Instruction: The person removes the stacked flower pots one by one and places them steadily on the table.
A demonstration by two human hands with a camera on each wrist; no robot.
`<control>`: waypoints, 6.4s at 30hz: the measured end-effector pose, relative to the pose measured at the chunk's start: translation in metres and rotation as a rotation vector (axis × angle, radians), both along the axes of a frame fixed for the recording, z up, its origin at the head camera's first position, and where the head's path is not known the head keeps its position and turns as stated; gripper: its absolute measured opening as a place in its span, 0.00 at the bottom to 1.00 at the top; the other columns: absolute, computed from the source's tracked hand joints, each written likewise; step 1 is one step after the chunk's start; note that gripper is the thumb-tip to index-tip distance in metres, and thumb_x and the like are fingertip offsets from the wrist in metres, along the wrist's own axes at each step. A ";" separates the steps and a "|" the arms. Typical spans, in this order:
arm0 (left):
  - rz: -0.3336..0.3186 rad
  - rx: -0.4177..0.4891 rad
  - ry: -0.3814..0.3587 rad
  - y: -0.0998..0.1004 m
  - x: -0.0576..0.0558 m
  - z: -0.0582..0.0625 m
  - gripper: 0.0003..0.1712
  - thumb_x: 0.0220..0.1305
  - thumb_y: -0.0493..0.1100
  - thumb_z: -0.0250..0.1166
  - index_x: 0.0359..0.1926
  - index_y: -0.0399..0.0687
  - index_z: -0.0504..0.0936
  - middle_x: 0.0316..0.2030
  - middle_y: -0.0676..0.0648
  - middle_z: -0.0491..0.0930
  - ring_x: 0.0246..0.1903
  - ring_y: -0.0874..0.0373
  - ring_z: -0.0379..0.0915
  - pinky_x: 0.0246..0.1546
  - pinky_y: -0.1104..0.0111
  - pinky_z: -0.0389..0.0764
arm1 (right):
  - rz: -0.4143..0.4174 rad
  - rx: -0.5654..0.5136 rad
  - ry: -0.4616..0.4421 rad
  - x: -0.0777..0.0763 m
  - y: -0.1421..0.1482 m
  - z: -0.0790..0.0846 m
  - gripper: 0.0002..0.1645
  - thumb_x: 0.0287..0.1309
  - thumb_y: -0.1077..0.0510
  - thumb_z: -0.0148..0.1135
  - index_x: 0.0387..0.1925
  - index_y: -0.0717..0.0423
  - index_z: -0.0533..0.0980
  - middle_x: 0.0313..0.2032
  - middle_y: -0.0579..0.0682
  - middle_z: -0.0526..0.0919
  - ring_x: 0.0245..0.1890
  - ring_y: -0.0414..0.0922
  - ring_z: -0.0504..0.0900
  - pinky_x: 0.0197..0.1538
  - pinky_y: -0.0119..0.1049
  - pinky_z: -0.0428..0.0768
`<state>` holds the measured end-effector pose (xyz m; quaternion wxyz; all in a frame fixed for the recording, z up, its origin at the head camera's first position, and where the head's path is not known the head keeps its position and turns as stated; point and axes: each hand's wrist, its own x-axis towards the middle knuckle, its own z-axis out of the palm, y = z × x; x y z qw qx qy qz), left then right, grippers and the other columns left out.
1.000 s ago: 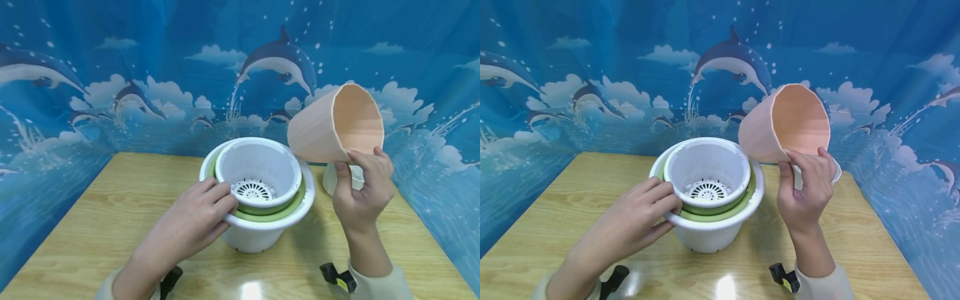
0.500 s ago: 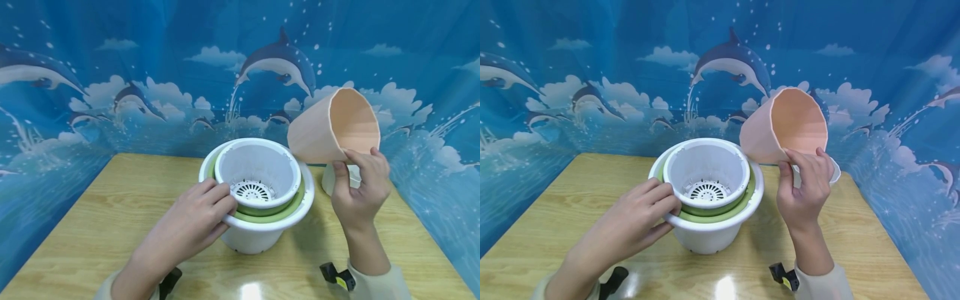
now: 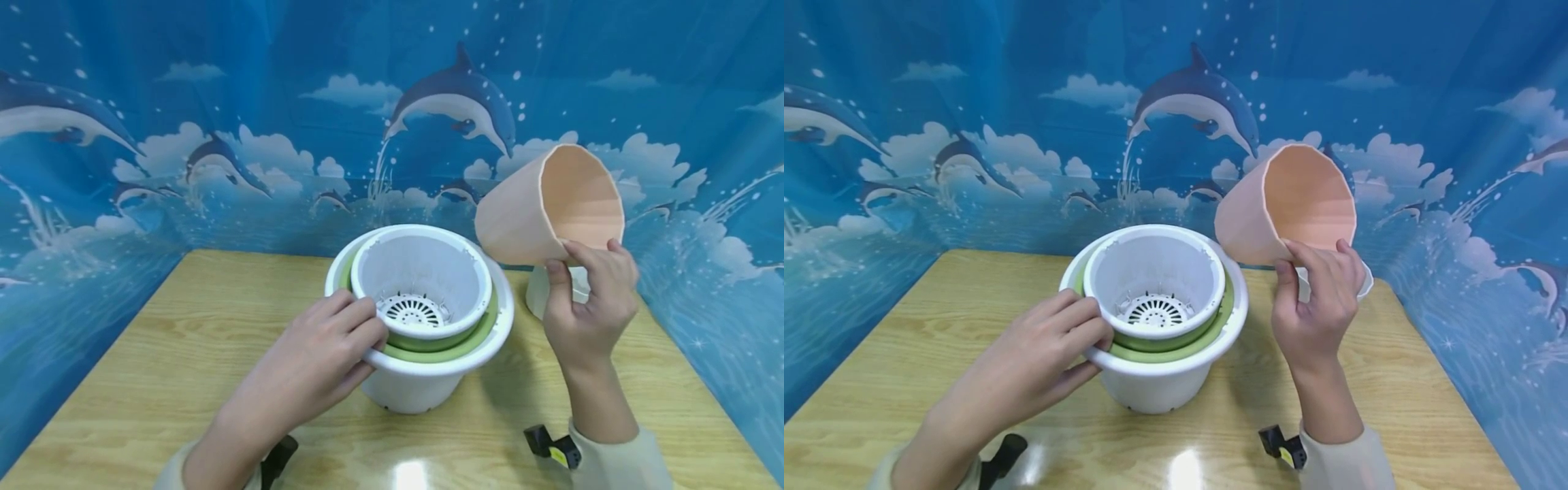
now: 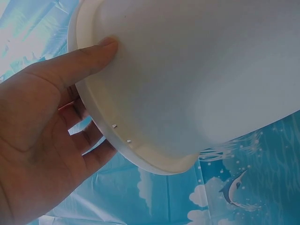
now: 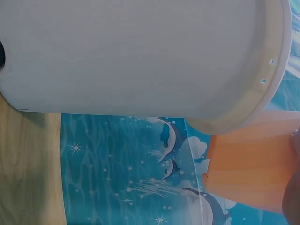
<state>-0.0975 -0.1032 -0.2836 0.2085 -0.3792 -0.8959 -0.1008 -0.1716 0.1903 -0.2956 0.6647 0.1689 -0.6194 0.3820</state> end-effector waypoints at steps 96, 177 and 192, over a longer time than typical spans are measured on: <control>0.003 0.004 -0.019 -0.001 0.001 0.000 0.12 0.57 0.48 0.75 0.38 0.56 0.80 0.41 0.57 0.78 0.43 0.58 0.70 0.46 0.64 0.77 | -0.107 0.587 -0.580 -0.034 0.034 -0.053 0.12 0.58 0.63 0.69 0.45 0.54 0.86 0.39 0.55 0.89 0.36 0.55 0.81 0.47 0.59 0.70; 0.007 0.000 -0.022 -0.001 0.000 0.002 0.12 0.57 0.49 0.76 0.39 0.57 0.80 0.42 0.57 0.78 0.43 0.58 0.70 0.47 0.65 0.77 | -0.102 0.649 -0.656 -0.043 0.036 -0.071 0.04 0.49 0.65 0.66 0.28 0.55 0.83 0.31 0.53 0.88 0.34 0.55 0.82 0.41 0.57 0.70; 0.015 -0.012 -0.018 -0.001 0.000 0.002 0.13 0.57 0.49 0.76 0.39 0.57 0.81 0.42 0.57 0.78 0.44 0.58 0.71 0.47 0.64 0.77 | -0.131 0.663 -0.705 -0.044 0.036 -0.075 0.03 0.51 0.65 0.67 0.29 0.56 0.84 0.31 0.54 0.88 0.35 0.56 0.82 0.44 0.59 0.72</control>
